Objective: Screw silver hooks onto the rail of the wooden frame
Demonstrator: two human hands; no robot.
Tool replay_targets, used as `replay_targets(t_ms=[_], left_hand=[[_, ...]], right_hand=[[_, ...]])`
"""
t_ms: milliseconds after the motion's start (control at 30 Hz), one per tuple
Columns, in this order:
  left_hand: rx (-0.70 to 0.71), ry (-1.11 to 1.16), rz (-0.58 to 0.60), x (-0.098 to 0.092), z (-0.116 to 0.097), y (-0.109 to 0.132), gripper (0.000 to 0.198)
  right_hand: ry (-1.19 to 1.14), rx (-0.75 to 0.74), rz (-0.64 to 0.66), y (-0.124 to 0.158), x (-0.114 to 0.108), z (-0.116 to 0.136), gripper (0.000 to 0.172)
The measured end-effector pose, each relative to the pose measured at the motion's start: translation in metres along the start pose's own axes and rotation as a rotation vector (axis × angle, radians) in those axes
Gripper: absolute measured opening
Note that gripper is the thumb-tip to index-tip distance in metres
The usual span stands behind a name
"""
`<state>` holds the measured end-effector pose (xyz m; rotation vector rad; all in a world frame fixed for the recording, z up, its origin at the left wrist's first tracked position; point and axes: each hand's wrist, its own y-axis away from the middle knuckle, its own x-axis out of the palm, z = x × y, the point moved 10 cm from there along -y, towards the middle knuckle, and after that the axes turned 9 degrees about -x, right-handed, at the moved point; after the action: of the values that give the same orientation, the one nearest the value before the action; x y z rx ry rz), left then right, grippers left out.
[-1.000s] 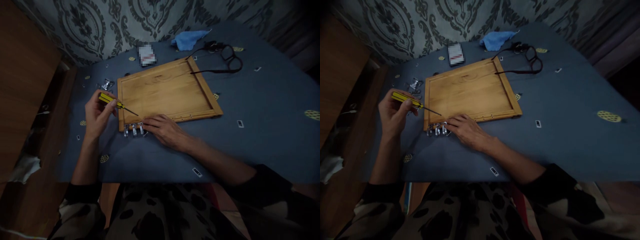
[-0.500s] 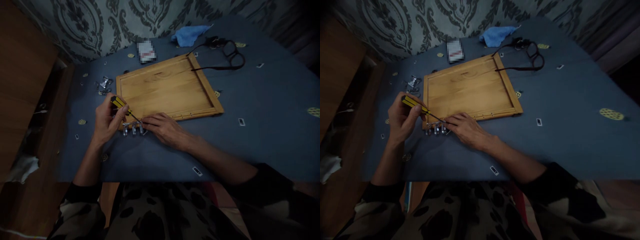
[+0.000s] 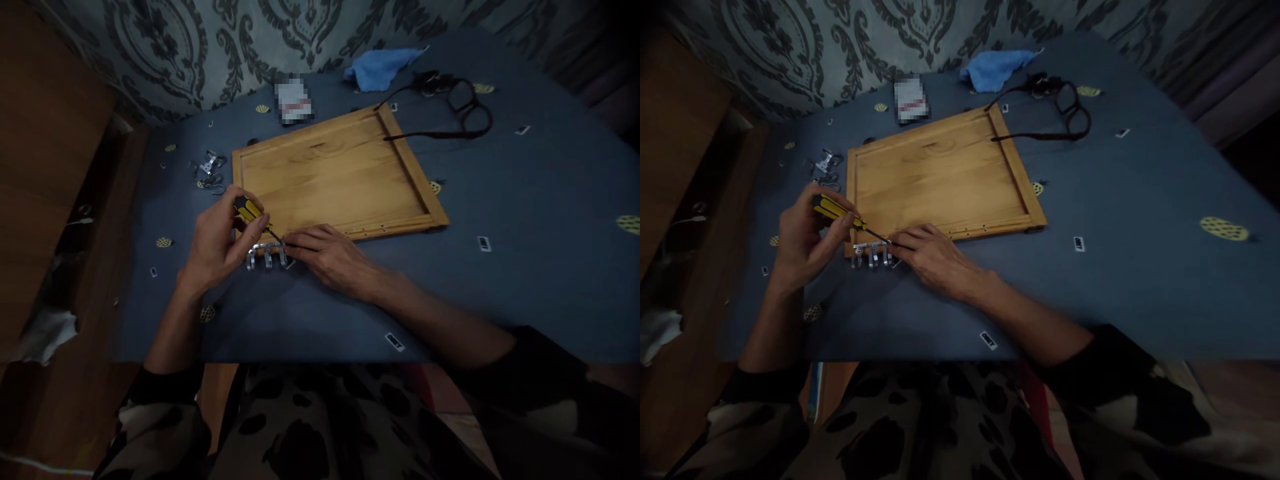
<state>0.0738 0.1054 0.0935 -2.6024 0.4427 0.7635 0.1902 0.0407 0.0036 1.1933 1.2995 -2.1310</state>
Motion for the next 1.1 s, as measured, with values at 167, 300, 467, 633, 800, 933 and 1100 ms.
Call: replay_targets(t_ms=[167,300,467,633,800,933,1100], left_hand=[[-0.026,-0.019,0.030,0.001,-0.004,-0.002,0.021],[0.058,-0.103,0.049,0.004,-0.014,-0.003,0.015],[0.144,-0.233,0.046,0.006,-0.024,-0.003,0.013],[0.168,-0.257,0.044,0.007,-0.026,-0.003,0.016],[0.171,-0.200,0.059,0.008,-0.026,-0.003,0.020],[0.192,-0.169,0.066,0.008,-0.024,-0.002,0.017],[0.247,-0.149,-0.019,0.000,-0.022,-0.002,0.026]], right_hand=[[0.004,0.012,-0.006,0.000,0.000,-0.001,0.037],[-0.020,0.041,0.017,0.001,0.002,-0.003,0.038],[-0.022,0.023,0.002,0.000,0.001,-0.002,0.038],[-0.025,0.018,0.002,0.000,0.001,-0.002,0.041],[-0.012,0.018,0.006,0.000,0.003,-0.003,0.041],[-0.012,0.009,-0.003,-0.001,0.002,-0.003,0.039],[0.006,-0.018,-0.008,-0.001,0.000,0.000,0.038]])
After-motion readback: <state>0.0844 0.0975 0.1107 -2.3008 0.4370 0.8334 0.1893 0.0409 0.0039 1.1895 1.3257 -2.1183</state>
